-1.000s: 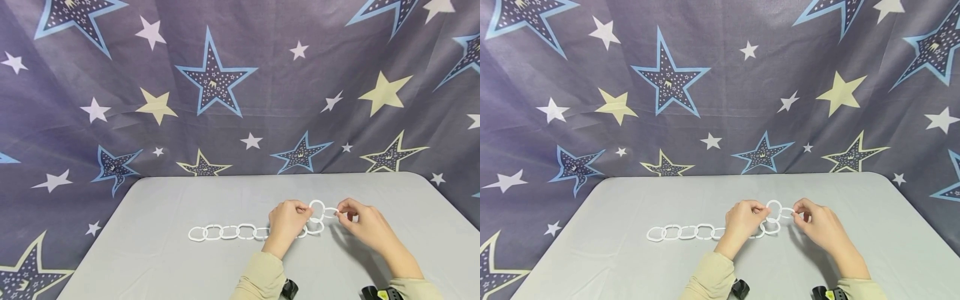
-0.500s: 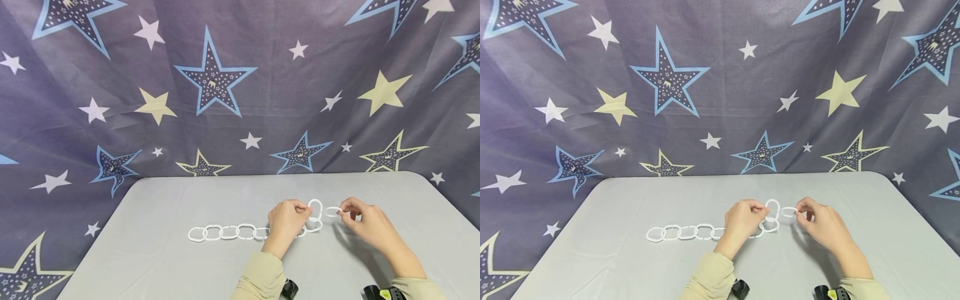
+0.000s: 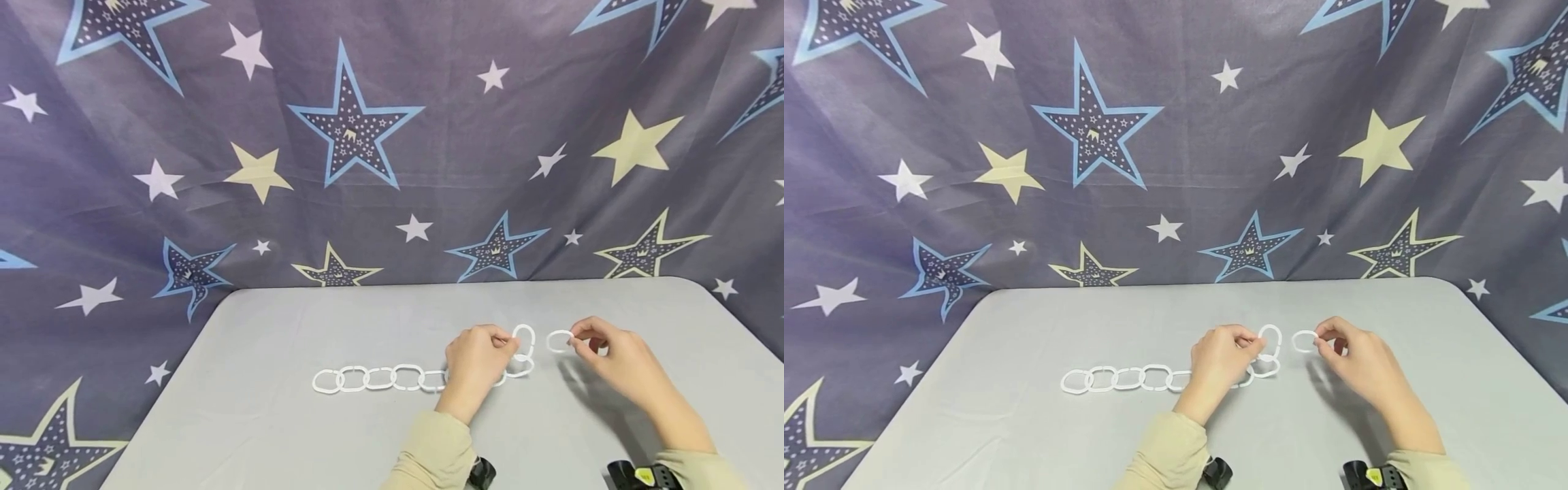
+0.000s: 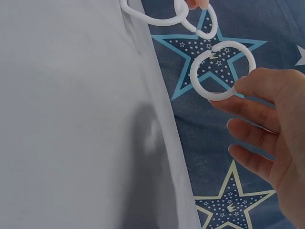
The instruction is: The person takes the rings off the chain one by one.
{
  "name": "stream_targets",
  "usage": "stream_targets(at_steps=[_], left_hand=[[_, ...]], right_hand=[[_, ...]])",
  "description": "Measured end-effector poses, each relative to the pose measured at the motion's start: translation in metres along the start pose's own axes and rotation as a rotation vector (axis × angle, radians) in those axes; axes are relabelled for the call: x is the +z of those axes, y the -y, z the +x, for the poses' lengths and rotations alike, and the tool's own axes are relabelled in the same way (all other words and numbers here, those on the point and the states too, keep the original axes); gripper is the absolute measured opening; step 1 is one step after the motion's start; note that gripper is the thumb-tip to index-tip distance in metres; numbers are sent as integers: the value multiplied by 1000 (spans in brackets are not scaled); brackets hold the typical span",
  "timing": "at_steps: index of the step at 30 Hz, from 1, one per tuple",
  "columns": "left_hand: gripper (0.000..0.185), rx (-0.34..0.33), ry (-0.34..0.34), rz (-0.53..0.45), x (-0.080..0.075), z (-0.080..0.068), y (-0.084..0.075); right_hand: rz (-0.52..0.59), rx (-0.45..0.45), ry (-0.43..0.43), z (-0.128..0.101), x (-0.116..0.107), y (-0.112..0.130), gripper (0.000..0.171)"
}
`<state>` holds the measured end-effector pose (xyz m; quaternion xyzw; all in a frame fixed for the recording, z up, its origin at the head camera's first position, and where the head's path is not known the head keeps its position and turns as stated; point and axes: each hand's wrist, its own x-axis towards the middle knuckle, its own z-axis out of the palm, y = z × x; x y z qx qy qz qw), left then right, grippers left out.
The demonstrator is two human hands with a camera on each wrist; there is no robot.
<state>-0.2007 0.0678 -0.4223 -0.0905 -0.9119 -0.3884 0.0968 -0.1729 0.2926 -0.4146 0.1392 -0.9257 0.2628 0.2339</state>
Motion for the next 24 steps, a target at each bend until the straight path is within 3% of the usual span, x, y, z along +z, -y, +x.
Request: stream_targets(at_steps=[6,16,24], left_hand=[[6,-1,2,2,1,0,-1],[5,3,1,10,-1,1,-1],[4,2,-12,22,-1,1,0]], right_hand=[[-29,-16,4,5,-3,-1,19],[-144,-73,108,23,-6,-4,17],[-152,-190,74,35,0,-10,19]])
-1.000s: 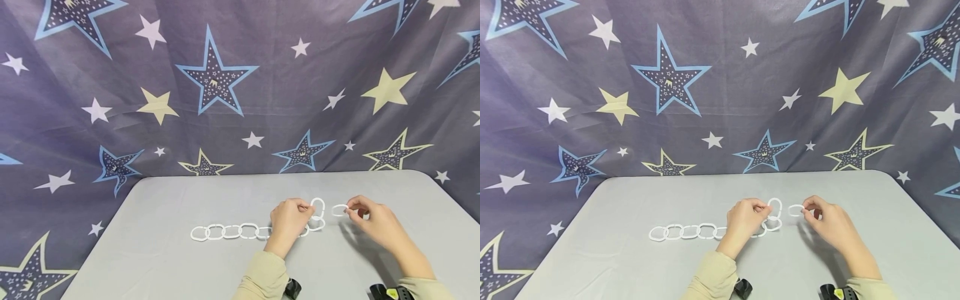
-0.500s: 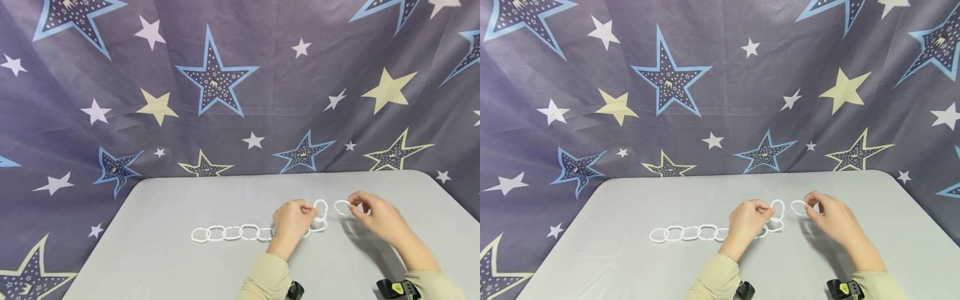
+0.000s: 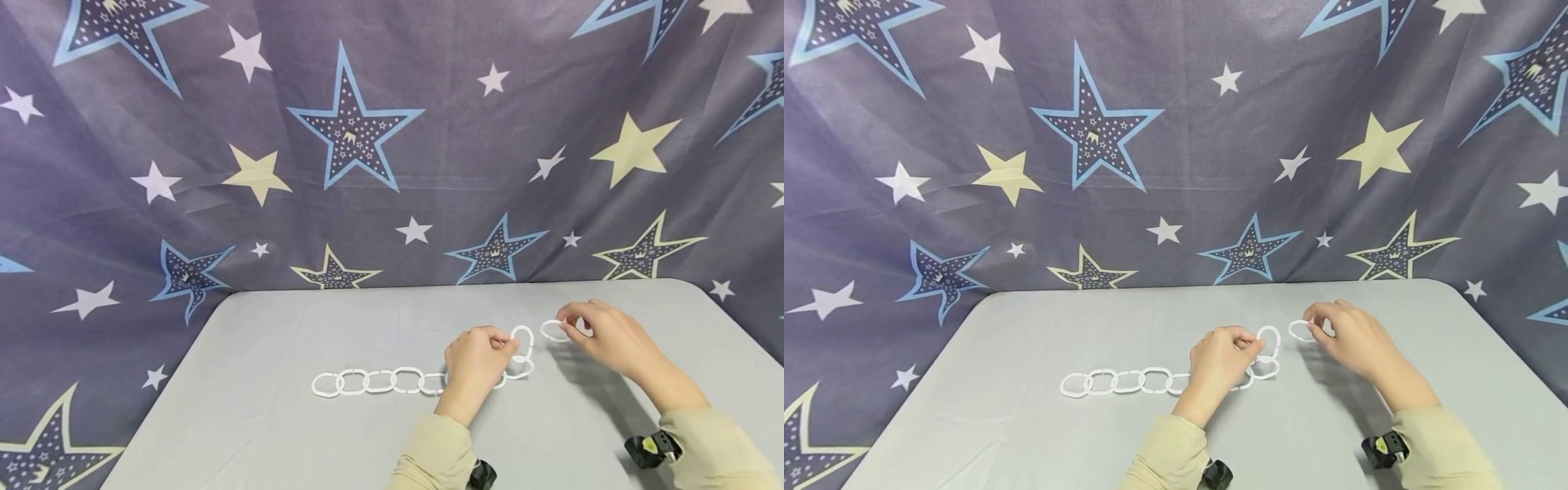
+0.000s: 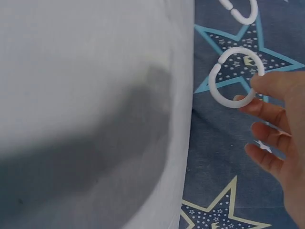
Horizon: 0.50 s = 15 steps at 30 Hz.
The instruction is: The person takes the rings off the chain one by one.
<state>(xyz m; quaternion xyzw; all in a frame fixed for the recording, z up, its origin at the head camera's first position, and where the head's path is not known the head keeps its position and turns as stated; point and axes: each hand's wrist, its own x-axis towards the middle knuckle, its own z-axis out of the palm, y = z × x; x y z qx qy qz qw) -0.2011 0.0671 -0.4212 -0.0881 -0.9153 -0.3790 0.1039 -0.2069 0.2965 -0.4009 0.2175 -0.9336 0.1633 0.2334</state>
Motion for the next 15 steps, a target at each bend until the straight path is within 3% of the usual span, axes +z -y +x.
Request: stream_targets(at_steps=[15], left_hand=[[5,11,-4,-4,2,-1,-1]], right_hand=[[4,-124,-1,22,17,-18,22]])
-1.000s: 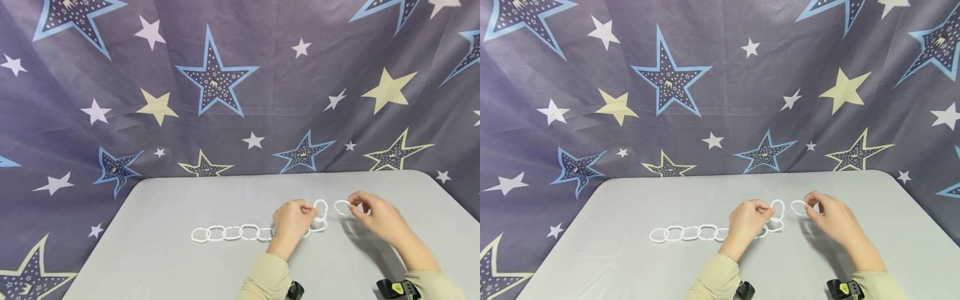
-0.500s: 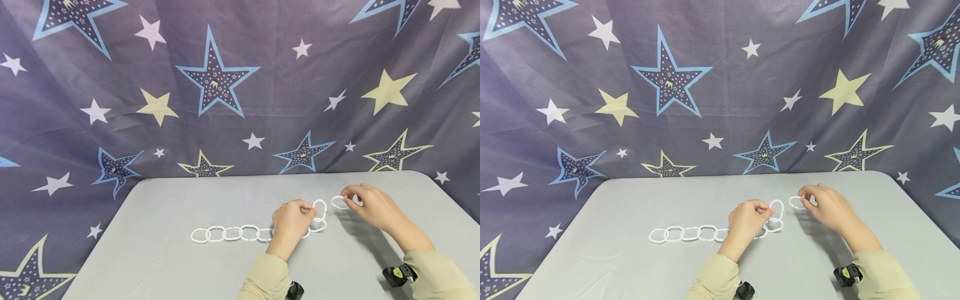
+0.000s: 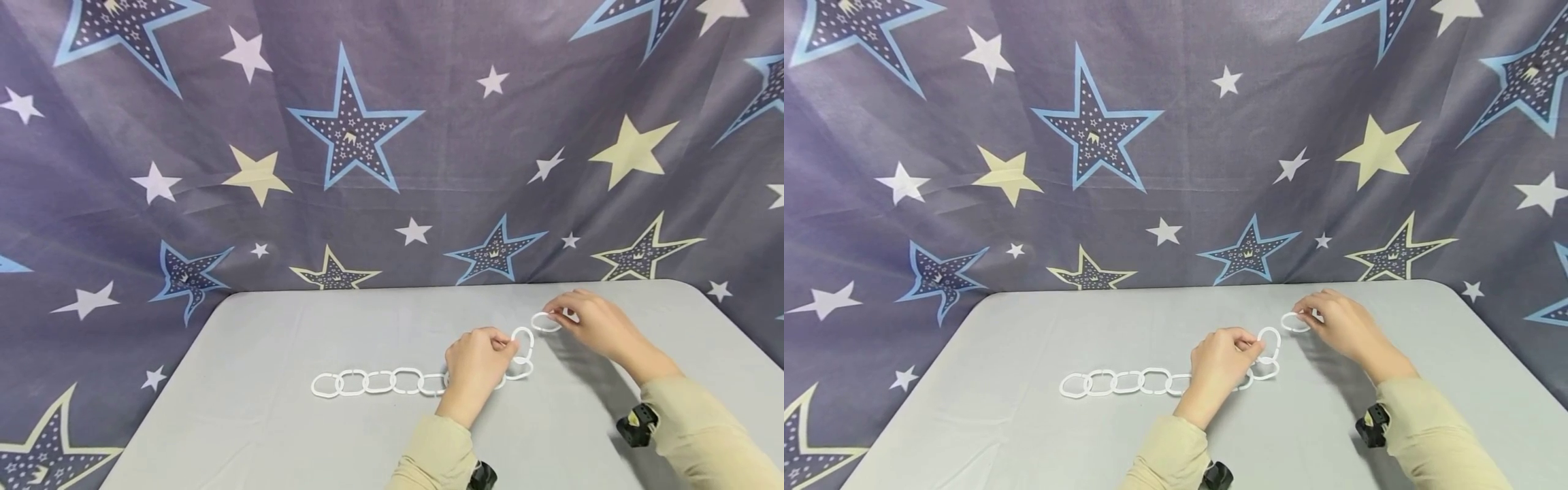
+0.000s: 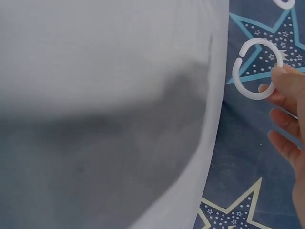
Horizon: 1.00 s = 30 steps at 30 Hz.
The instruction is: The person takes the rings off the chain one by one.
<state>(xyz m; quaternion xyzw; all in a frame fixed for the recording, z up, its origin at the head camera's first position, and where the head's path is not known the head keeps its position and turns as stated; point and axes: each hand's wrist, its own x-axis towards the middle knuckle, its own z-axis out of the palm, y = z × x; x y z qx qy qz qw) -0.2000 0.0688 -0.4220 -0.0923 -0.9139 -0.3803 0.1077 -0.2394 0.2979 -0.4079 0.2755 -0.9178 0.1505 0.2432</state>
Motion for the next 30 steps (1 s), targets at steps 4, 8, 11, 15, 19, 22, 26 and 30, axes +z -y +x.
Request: stream_targets(at_steps=[4,8,11,15,19,22,26,30], left_hand=[[5,1,-1,3,0,0,0],[5,-1,6,9,0,1,0],[5,0,2,12,-1,1,1],[5,5,-5,6,-2,2,2],[5,12,-8,4,-4,3,4],[5,7,-10,3,-5,4,5],[5,-1,-18,6,-6,5,7],[5,-1,-26,7,-7,5,8]], right_hand=[[6,29,61,7,3,-3,18],[21,60,119,12,6,-7,15],[32,65,153,19,10,-10,13],[32,68,184,30,12,-11,13],[4,59,209,40,16,-12,13],[-12,66,232,46,20,-11,13],[-8,105,263,49,24,-11,12],[18,150,265,50,29,-13,12]])
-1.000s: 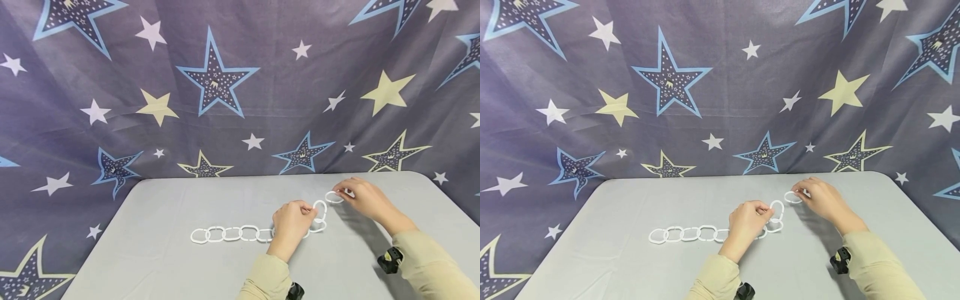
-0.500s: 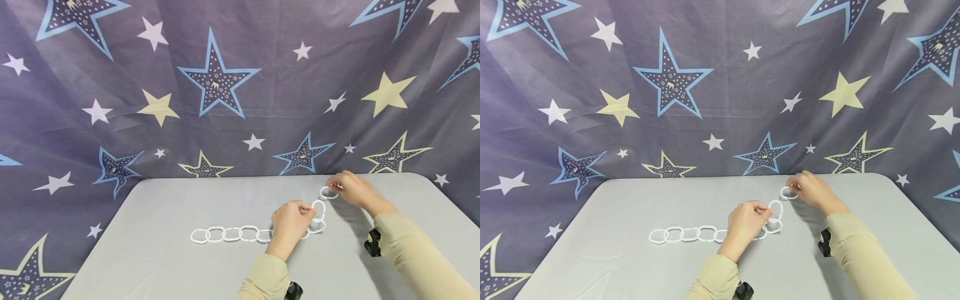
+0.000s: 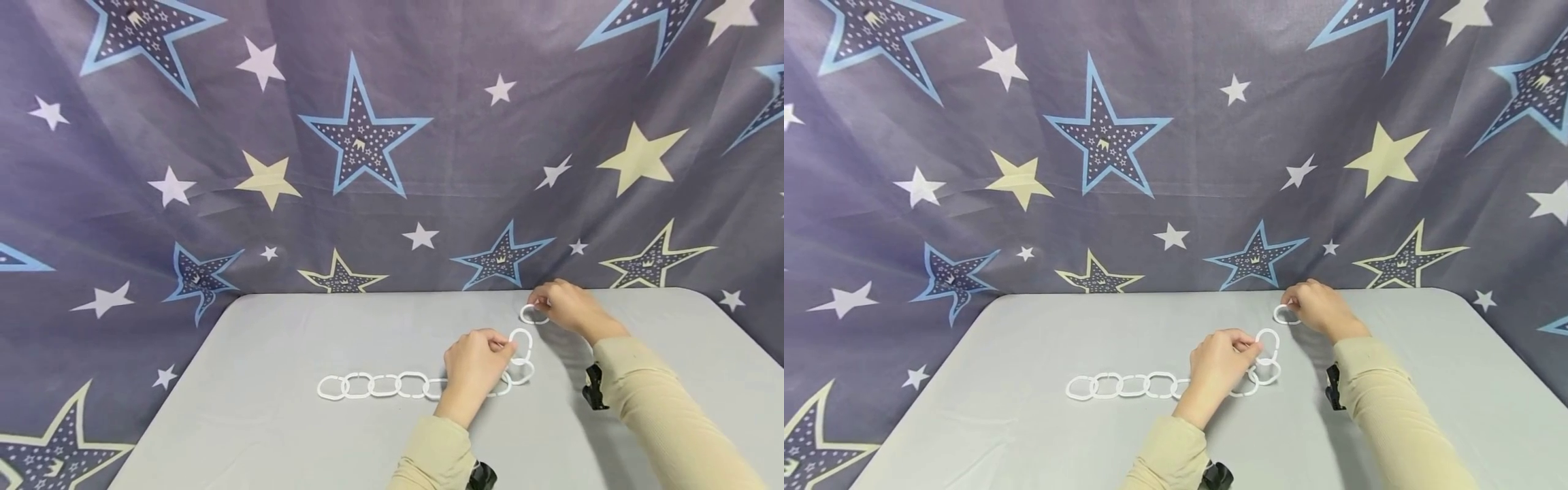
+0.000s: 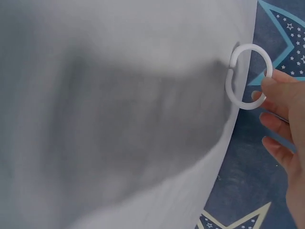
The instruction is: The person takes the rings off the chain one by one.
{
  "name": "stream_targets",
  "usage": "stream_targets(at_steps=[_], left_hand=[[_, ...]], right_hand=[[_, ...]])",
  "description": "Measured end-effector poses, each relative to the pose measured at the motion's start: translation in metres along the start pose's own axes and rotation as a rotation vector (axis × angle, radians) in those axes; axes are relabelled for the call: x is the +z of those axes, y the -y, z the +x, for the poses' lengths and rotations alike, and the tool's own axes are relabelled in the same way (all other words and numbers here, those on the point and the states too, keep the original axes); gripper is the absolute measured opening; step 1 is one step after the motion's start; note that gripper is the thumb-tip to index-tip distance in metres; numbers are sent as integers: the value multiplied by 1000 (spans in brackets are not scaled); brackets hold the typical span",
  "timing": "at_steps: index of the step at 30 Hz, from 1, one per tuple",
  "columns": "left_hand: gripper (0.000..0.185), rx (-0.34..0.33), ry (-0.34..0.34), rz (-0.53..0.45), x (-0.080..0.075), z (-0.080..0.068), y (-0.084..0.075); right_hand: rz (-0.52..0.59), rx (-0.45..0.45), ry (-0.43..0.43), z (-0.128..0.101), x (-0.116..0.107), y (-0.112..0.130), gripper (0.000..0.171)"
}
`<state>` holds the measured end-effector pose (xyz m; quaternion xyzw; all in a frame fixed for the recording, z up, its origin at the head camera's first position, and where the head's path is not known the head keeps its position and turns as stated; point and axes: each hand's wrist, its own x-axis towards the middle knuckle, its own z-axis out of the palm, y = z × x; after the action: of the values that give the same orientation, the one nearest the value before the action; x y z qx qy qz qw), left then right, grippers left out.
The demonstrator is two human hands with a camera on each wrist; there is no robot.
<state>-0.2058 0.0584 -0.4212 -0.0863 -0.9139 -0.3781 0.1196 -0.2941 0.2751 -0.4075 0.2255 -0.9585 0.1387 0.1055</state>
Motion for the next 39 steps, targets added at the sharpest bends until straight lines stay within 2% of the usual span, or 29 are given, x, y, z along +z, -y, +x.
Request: stream_targets(at_steps=[5,17,26,34,39], left_hand=[[5,-14,-6,1,-1,0,1],[4,-7,-12,3,-2,-1,1],[6,-10,-3,2,-2,0,0],[5,-6,-5,7,-2,0,0],[5,-1,-7,13,-1,1,0]], right_hand=[[46,7,-25,1,9,-5,13],[59,63,-56,-3,27,-15,9],[77,101,-49,-5,28,-16,4],[166,162,-55,-9,20,-13,9],[225,164,-47,-13,13,-9,12]])
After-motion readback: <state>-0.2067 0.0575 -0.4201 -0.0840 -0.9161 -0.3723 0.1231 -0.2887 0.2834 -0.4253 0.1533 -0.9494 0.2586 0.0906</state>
